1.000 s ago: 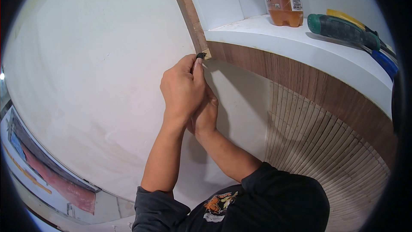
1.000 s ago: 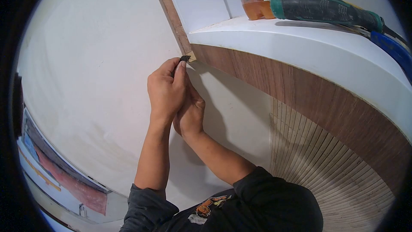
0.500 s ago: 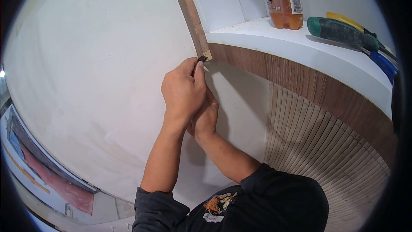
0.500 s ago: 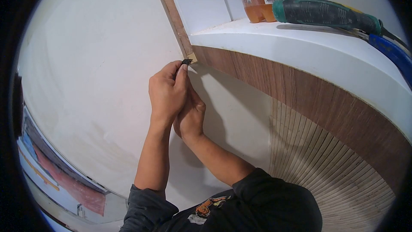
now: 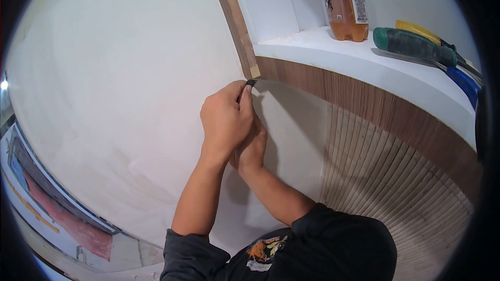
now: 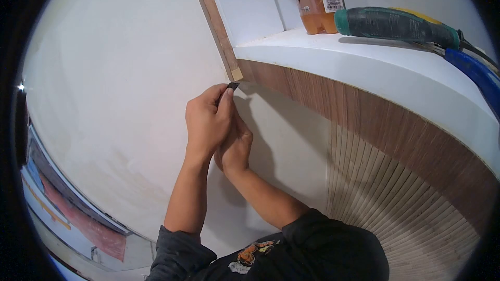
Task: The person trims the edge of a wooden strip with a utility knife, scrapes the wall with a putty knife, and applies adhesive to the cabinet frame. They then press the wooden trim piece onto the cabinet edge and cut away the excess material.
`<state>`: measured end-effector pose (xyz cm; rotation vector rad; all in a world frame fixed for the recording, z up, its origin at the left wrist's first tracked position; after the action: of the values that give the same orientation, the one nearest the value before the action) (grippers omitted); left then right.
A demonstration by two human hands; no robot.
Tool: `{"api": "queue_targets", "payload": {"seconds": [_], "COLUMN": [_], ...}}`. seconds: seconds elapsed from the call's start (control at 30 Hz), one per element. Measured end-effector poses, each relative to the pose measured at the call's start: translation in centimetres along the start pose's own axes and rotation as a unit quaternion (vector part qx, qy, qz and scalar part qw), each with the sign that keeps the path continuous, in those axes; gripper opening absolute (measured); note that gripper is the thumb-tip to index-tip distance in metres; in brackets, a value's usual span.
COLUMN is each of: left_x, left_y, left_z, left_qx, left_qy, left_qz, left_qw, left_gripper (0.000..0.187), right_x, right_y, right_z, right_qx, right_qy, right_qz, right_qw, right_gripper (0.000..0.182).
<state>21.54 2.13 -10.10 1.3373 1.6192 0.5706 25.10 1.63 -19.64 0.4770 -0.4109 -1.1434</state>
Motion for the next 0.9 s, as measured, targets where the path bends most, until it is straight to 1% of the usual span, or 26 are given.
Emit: {"api": "queue_targets", "payload": {"seconds": [0.07, 0.13, 0.17, 0.27, 0.37, 0.4, 0.5, 0.6, 0.67, 0.77, 0.9], "left_x": [0.4, 1.1, 1.3, 1.8, 2.6, 2.6, 2.5, 2.2, 1.9, 1.9, 1.3], "left_y": [-0.2, -0.6, -0.8, -1.7, -2.6, -2.6, -2.6, -1.9, -1.5, -0.7, 0.2], "left_z": [-0.1, 0.0, 0.0, -0.2, -0.4, -0.4, -0.9, -1.3, -1.1, -0.6, -0.4], "left_qx": [-0.008, -0.019, -0.034, -0.086, -0.078, -0.071, -0.047, -0.026, -0.021, 0.018, 0.009], "left_qy": [-0.037, -0.080, -0.128, -0.263, -0.265, -0.276, -0.298, -0.291, -0.282, -0.273, -0.203], "left_qz": [0.005, 0.019, 0.018, 0.006, -0.047, -0.046, -0.038, -0.015, 0.014, 0.004, 0.019], "left_qw": [0.999, 0.996, 0.991, 0.961, 0.960, 0.957, 0.953, 0.956, 0.959, 0.962, 0.979], "left_gripper": [0.019, 0.017, 0.017, 0.019, 0.025, 0.025, 0.025, 0.025, 0.025, 0.024, 0.022], "right_x": [-0.2, 0.0, 0.1, 3.1, 4.7, 5.0, 4.9, 4.8, 4.7, 4.7, 4.7], "right_y": [0.3, 0.2, 0.2, 1.5, 3.7, 4.4, 5.4, 5.3, 5.1, 4.9, 3.5], "right_z": [-0.5, -0.6, -0.7, -0.8, 0.8, 1.4, 1.0, 1.3, 1.2, 0.8, 1.6], "right_qx": [0.015, -0.006, -0.018, -0.032, -0.069, -0.076, -0.078, -0.078, -0.061, -0.037, -0.028], "right_qy": [0.089, -0.007, -0.055, -0.135, -0.166, -0.156, -0.222, -0.213, -0.193, -0.177, -0.176], "right_qz": [0.026, -0.028, -0.055, -0.063, -0.059, -0.055, -0.057, -0.058, -0.063, -0.065, -0.032], "right_qw": [0.996, 1.000, 0.997, 0.988, 0.982, 0.983, 0.970, 0.972, 0.977, 0.981, 0.984], "right_gripper": [0.045, 0.040, 0.038, 0.035, 0.033, 0.031, 0.026, 0.022, 0.021, 0.022, 0.025]}}
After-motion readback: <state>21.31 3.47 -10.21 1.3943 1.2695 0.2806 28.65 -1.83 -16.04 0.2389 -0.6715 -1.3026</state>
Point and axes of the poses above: each hand's wrist, its own y-axis towards the middle knuckle, its own z-axis out of the palm, x = y × z, the point moved 2 cm from there along y, towards the middle knuckle, and after that the axes turned 1 degree about -z, right-handed, at the moved point
